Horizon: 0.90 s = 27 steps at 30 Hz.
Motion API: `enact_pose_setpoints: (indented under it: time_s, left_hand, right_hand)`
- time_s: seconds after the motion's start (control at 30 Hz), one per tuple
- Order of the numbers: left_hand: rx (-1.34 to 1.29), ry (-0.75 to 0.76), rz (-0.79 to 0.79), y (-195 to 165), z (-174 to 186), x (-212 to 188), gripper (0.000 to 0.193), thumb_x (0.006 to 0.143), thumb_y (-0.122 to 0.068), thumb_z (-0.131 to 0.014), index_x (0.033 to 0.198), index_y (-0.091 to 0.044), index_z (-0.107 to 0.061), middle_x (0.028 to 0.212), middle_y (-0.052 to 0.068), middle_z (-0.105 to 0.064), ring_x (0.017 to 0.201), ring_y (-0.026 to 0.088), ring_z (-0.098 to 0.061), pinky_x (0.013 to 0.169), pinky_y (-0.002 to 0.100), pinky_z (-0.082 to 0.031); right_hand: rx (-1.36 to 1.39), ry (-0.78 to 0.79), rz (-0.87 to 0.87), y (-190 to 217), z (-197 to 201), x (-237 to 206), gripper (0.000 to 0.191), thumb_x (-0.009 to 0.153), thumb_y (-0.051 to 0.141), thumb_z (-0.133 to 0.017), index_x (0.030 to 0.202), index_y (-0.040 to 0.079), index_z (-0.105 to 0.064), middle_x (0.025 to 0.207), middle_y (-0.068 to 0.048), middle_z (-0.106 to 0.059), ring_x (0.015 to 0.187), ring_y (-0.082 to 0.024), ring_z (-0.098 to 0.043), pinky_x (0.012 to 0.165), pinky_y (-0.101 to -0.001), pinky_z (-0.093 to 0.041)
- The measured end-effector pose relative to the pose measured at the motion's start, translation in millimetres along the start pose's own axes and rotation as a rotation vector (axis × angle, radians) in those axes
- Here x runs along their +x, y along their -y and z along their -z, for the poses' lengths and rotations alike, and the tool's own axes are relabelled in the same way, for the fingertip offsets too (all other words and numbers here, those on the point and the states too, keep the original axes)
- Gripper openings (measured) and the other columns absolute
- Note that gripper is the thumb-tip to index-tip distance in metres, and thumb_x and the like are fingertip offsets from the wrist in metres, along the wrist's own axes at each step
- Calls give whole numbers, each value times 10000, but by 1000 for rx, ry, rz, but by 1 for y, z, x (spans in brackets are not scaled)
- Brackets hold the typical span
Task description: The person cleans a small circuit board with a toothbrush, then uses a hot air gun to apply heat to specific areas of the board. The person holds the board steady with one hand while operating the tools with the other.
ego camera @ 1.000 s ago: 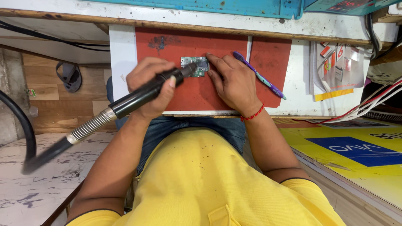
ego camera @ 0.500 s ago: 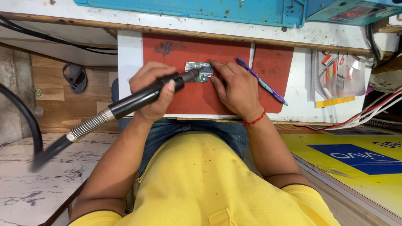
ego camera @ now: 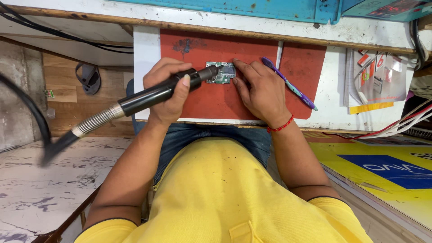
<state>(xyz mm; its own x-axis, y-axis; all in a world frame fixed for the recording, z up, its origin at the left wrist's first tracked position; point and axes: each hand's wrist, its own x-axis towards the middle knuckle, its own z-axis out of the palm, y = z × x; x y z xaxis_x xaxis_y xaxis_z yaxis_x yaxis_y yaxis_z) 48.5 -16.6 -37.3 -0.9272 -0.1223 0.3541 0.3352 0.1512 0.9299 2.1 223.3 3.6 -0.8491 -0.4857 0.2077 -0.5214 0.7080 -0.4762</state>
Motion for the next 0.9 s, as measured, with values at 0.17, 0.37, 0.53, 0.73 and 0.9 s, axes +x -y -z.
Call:
enact_pose_setpoints:
  time_s: [0.17,0.37,0.53,0.73,0.9]
  left_hand:
    - [33,8,-37,0,-3,-1,388,994,-363,-684,1064,17,-717,998,141,-692,851,189,-708,762,294,-610]
    - [-26,49,-51,-2,-2,2,362,1002,-332,-700,1090,19,-717,1040,155,-696,923,215,-721,788,299,-615]
    - [31,85,-78,-6,-1,1,341,980,-291,-709,1106,26,-713,1047,160,-693,953,215,-705,802,302,-586]
    - [13,111,-50,-6,1,1,323,961,-272,-727,1102,17,-727,1012,139,-697,865,191,-694,738,281,-561]
    - [49,41,-48,-7,0,0,336,991,-282,-729,1138,20,-724,1059,146,-692,863,189,-686,763,286,-560]
  right_hand:
    - [-28,5,5,0,0,-1,344,945,172,-762,1276,95,-708,888,-78,-623,790,-294,-623,667,-411,-500]
    - [-16,0,5,0,-1,0,349,947,172,-761,1283,97,-702,897,-71,-625,800,-290,-628,676,-409,-508]
    - [-22,-7,10,-2,-1,-2,351,937,166,-764,1275,90,-709,898,-79,-625,787,-299,-623,668,-411,-505]
    - [-3,-20,31,-3,-3,-3,331,962,155,-769,1279,83,-705,904,-74,-625,796,-289,-625,685,-400,-512]
    - [6,-18,27,-3,-3,-4,341,949,153,-768,1277,83,-707,897,-71,-626,795,-285,-627,686,-401,-512]
